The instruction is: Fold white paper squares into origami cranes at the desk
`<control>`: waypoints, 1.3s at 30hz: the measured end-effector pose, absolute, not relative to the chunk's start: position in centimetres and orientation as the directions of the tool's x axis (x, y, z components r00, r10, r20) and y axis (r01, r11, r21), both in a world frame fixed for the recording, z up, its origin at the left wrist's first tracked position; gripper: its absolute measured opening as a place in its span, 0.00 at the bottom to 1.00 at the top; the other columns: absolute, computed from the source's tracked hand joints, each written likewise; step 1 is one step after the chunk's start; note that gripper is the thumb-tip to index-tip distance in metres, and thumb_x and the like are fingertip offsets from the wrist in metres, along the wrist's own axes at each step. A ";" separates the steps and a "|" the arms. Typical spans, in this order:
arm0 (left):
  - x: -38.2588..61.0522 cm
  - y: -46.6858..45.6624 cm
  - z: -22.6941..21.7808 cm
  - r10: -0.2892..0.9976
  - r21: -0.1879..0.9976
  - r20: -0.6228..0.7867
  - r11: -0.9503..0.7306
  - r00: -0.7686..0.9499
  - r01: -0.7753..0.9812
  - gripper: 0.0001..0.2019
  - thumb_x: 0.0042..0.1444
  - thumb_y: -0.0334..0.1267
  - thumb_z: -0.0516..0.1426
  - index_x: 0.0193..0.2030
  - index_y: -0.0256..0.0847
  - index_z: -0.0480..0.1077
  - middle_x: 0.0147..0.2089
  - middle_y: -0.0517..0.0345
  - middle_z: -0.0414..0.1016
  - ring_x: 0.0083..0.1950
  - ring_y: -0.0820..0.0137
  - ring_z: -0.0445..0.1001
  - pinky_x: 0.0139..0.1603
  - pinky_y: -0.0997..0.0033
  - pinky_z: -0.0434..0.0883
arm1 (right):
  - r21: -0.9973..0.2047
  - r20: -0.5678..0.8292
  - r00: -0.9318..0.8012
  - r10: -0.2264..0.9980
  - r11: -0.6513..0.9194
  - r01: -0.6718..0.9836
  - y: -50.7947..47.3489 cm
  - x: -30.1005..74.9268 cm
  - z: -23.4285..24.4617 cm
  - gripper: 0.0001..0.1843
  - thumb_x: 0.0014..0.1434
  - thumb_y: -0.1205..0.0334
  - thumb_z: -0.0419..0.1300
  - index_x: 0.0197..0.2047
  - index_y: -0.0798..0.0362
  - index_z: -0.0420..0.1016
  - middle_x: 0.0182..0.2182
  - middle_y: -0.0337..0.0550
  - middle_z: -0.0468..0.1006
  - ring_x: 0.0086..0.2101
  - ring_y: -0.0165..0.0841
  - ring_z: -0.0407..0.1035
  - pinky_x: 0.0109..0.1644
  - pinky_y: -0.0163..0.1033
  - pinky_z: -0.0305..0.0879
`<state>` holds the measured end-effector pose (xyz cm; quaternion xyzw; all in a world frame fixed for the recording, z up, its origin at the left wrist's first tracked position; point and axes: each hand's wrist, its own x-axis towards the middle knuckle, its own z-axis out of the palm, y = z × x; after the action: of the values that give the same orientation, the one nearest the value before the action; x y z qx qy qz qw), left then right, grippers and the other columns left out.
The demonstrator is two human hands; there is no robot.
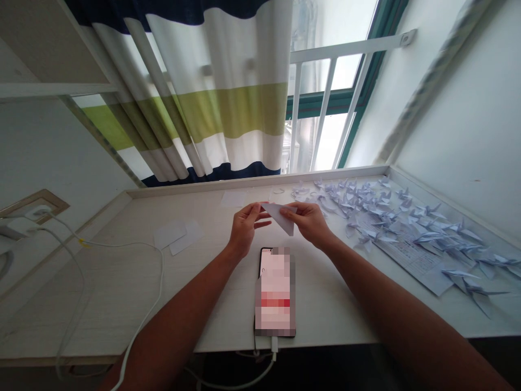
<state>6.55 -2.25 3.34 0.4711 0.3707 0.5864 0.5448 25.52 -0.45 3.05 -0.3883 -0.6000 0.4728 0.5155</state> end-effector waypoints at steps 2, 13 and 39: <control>6.6 -2.2 3.3 0.990 0.946 0.135 -0.116 0.043 -0.301 0.29 0.61 0.63 0.58 0.53 0.37 0.77 0.51 0.45 0.83 0.48 0.57 0.83 0.46 0.57 0.79 | -0.968 0.249 -0.155 0.956 0.245 -0.046 -0.5 25.5 3.1 0.19 0.52 0.45 0.73 0.39 0.51 0.88 0.32 0.45 0.85 0.31 0.36 0.74 0.35 0.40 0.68; 7.1 -2.0 1.8 0.965 0.985 0.166 -0.153 0.205 -0.074 0.19 0.55 0.51 0.68 0.42 0.35 0.79 0.38 0.48 0.84 0.42 0.62 0.82 0.43 0.64 0.75 | -0.959 0.161 -0.124 0.979 0.125 -0.255 -0.9 25.3 3.8 0.15 0.50 0.49 0.75 0.34 0.51 0.87 0.30 0.42 0.83 0.31 0.32 0.72 0.38 0.40 0.68; 6.5 -3.1 2.9 0.874 0.968 0.171 -0.236 0.455 0.089 0.17 0.60 0.48 0.61 0.26 0.36 0.73 0.25 0.61 0.69 0.27 0.74 0.65 0.28 0.73 0.60 | -0.976 0.208 -0.197 0.958 0.190 -0.109 -1.7 25.5 5.6 0.16 0.51 0.46 0.74 0.30 0.51 0.86 0.30 0.45 0.84 0.30 0.33 0.72 0.35 0.40 0.67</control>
<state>6.47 -3.09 2.93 0.6847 0.3514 0.3860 0.5086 25.47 -1.69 5.58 -0.3696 -0.5742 0.5183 0.5148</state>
